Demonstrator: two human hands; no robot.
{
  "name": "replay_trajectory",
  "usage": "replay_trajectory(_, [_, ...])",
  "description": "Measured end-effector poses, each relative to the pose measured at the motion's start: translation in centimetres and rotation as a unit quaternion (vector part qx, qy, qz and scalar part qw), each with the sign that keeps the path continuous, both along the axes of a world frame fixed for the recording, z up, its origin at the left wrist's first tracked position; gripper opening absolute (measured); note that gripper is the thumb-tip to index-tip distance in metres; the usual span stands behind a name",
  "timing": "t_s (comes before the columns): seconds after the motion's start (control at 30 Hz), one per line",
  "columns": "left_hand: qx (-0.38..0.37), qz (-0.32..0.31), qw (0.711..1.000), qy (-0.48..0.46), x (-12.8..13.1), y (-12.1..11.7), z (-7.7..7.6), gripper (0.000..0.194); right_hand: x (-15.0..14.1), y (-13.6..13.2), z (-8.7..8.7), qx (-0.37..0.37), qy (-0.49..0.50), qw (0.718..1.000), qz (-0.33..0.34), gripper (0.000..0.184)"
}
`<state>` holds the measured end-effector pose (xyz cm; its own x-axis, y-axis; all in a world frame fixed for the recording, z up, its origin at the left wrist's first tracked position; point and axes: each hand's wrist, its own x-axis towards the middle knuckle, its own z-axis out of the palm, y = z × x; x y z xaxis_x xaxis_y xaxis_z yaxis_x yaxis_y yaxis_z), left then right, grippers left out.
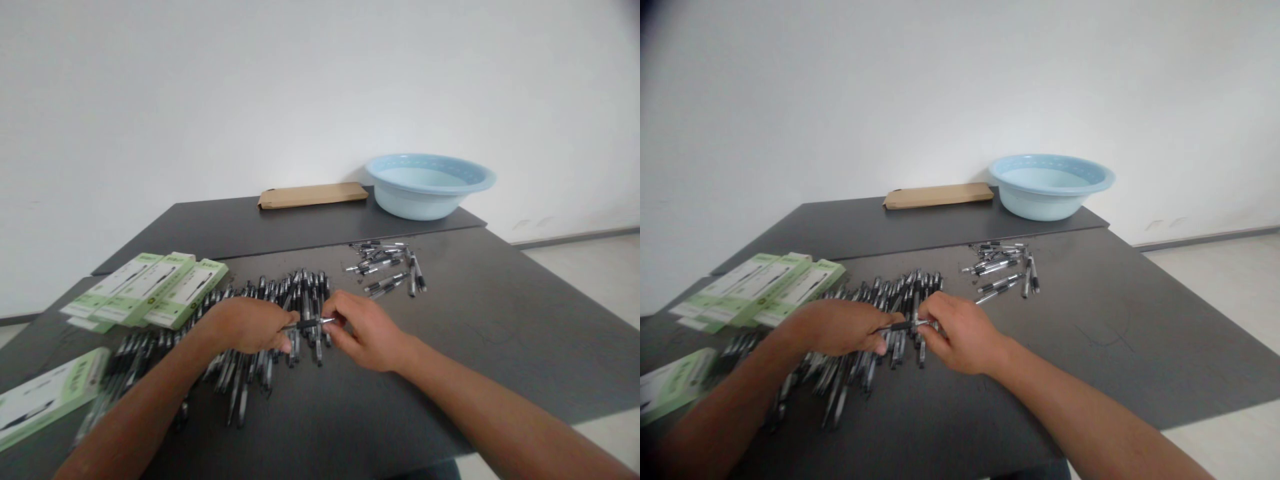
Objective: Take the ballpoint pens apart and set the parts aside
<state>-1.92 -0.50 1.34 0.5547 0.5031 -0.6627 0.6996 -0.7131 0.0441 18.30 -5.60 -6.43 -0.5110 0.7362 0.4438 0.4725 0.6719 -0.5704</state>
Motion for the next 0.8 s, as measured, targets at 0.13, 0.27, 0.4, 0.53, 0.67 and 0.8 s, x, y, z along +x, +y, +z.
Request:
replay_trajectory(0.13, [0.003,-0.001,1.0,-0.001,-0.13,-0.03,-0.06,0.038,0.02,0.04,-0.05,-0.002,-0.009,1.0,-0.002,0.005])
replay_trajectory(0.27, [0.005,-0.002,1.0,-0.002,-0.15,-0.11,-0.15,0.037,0.02,-0.05,-0.11,-0.016,-0.012,1.0,-0.002,0.01])
replay_trajectory(0.4, [0.011,-0.002,1.0,0.003,0.05,-0.26,-0.06,0.038,-0.06,-0.08,-0.18,-0.005,-0.014,1.0,-0.001,0.007])
replay_trajectory(0.53, [0.012,0.001,1.0,0.019,0.37,-0.44,0.17,0.041,-0.05,0.12,-0.35,0.007,-0.024,1.0,0.014,0.013])
replay_trajectory(0.67, [0.01,0.0,1.0,0.015,0.51,-0.52,0.27,0.04,0.03,0.12,-0.43,-0.004,-0.023,1.0,0.016,0.013])
replay_trajectory(0.8, [0.01,-0.004,1.0,0.017,0.56,-0.58,0.3,0.038,-0.01,-0.06,-0.3,0.004,-0.02,1.0,0.009,0.011])
